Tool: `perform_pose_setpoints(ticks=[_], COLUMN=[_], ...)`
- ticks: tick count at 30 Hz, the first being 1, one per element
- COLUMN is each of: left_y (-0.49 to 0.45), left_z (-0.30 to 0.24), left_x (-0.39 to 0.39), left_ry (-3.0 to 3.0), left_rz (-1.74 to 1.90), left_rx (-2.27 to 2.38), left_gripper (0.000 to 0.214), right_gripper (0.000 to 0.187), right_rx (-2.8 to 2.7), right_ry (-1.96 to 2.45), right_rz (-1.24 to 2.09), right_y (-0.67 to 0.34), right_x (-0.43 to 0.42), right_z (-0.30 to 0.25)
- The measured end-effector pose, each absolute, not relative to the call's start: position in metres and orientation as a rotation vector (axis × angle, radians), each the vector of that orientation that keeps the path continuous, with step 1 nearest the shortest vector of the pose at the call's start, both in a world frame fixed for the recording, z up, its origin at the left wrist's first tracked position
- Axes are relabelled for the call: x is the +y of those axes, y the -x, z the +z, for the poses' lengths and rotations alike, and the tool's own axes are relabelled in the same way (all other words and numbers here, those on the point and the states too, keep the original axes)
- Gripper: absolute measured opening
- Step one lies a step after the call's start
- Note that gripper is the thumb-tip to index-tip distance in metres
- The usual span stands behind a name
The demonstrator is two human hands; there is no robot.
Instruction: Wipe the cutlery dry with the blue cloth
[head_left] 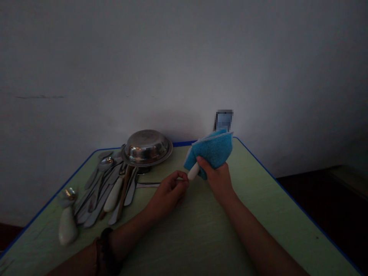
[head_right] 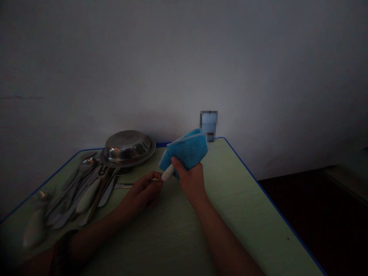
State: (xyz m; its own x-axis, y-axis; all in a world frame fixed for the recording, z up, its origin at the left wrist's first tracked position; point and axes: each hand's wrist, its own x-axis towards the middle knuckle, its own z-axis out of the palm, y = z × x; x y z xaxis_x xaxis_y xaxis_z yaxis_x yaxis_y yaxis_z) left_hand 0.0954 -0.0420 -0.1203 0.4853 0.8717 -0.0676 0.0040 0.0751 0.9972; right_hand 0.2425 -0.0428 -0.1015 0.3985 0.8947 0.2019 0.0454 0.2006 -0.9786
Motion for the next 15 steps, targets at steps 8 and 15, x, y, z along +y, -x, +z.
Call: perform_pose_setpoints(ticks=[8,15], left_y=[-0.096,-0.0967], left_z=[-0.1196,-0.1187], left_x=[-0.0421,-0.0427], left_ry=[-1.352,-1.336], left_rz=[0.782,0.795], left_rx=[0.865,0.869], left_gripper=[0.011,0.012], right_gripper=[0.026,0.025], right_rx=[-1.011,-1.009], right_ry=[1.251,1.231], right_rz=[0.756,0.784], right_y=[-0.2425,-0.2421], right_x=[-0.0429,-0.0434], right_z=[-0.1023,-0.1014])
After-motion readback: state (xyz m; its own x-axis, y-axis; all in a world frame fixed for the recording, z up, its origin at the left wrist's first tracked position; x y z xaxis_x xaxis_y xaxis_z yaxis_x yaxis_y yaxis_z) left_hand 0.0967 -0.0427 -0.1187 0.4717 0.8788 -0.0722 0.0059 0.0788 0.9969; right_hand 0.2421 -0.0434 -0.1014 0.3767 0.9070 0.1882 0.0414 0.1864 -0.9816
